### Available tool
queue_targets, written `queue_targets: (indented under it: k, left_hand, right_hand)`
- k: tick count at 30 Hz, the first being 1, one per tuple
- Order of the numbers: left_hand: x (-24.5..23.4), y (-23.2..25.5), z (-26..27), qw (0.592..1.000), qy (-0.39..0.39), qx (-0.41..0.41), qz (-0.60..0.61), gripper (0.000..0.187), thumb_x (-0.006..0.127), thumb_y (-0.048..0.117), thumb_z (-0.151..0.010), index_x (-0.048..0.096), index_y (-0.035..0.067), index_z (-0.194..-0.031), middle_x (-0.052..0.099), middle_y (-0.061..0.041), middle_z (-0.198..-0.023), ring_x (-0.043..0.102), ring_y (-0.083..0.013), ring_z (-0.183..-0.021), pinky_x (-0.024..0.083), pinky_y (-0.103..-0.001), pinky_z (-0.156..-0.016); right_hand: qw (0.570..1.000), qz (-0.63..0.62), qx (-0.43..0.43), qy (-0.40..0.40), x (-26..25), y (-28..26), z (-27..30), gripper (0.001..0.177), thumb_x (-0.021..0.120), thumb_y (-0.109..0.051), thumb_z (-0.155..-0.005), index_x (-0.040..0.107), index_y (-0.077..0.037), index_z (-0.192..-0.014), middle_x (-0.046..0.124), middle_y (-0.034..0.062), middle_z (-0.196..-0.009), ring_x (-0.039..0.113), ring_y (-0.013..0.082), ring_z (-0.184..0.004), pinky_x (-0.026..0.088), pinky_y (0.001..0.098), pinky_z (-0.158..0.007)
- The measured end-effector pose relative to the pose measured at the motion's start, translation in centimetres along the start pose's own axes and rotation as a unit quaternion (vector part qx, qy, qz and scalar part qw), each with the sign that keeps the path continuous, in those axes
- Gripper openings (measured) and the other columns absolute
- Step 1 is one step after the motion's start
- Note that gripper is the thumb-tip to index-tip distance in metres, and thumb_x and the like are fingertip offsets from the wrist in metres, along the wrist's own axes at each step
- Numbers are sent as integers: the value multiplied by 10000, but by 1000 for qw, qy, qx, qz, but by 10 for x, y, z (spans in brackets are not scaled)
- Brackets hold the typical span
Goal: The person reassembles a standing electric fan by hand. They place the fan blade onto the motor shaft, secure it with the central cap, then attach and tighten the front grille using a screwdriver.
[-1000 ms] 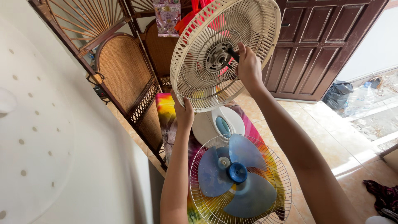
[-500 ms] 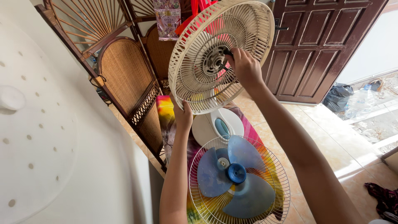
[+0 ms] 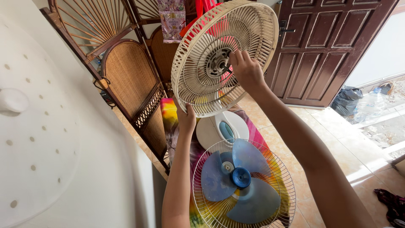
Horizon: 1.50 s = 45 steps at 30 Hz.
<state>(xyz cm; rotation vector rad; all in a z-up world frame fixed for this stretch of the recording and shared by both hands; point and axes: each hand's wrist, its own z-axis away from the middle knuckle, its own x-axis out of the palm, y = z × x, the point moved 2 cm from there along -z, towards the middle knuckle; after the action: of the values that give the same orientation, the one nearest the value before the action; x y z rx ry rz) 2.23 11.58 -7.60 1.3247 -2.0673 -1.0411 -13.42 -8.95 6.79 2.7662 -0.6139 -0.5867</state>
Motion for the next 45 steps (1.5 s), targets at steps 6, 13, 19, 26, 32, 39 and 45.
queue_targets:
  k: [6, 13, 19, 26, 32, 39, 45]
  left_hand:
    - [4, -2, -2, 999, -15, 49, 7, 682, 383, 26, -999, 89, -17, -1612, 623, -275, -1229, 672, -271, -848, 558, -389, -759]
    - [4, -5, -4, 1000, -10, 19, -5, 731, 410, 16, -977, 51, -16, -1612, 658, -255, -1081, 623, -230, -699, 533, -363, -646]
    - [2, -8, 1, 1000, 2, 11, 11, 773, 433, 12, -985, -17, -22, -1613, 637, -224, -1086, 580, -184, -694, 535, -346, -635]
    - [6, -6, 0, 1000, -9, 29, 1, 749, 421, 18, -983, 21, -20, -1615, 647, -220, -1055, 602, -206, -668, 518, -370, -598]
    - [2, -4, 0, 997, 4, 76, -22, 755, 426, 4, -995, -4, -37, -1613, 648, -201, -993, 604, -200, -675, 531, -365, -622]
    - [6, 11, 6, 998, -4, 64, 17, 647, 409, 2, -989, 173, -54, -1589, 633, -143, -897, 531, -166, -593, 462, -339, -551]
    - [8, 17, 9, 998, 7, 50, 46, 555, 452, 19, -1048, 246, -35, -1560, 587, -84, -804, 478, -113, -582, 413, -304, -526]
  right_hand:
    - [871, -316, 364, -99, 34, 22, 8, 299, 659, -287, -1064, 602, -1, -1131, 701, 135, -831, 675, 247, -679, 501, 366, -582]
    - [941, -248, 230, 15, 46, 21, 7, 217, 656, -234, -1082, 572, -35, -1098, 708, 95, -913, 704, 233, -778, 523, 353, -666]
    - [988, -146, 35, -28, 2, 10, -5, 289, 643, -250, -1088, 567, 21, -1153, 684, 189, -919, 675, 245, -689, 537, 352, -519]
    - [819, -313, 438, -198, 16, 27, -11, 373, 668, -411, -1038, 636, -46, -1107, 696, 123, -764, 722, 254, -662, 538, 369, -670]
    - [986, -112, 115, -36, 15, 9, 8, 174, 667, -181, -1052, 673, -40, -1153, 681, 97, -956, 698, 236, -774, 551, 391, -610]
    - [994, -78, 75, 28, -23, 7, 20, 152, 724, -143, -1020, 711, -86, -1160, 684, 62, -919, 721, 202, -789, 574, 338, -583]
    - [951, -252, 173, 41, -57, 14, 42, 214, 804, -163, -989, 683, -55, -1129, 774, 118, -1026, 771, 239, -886, 614, 347, -716]
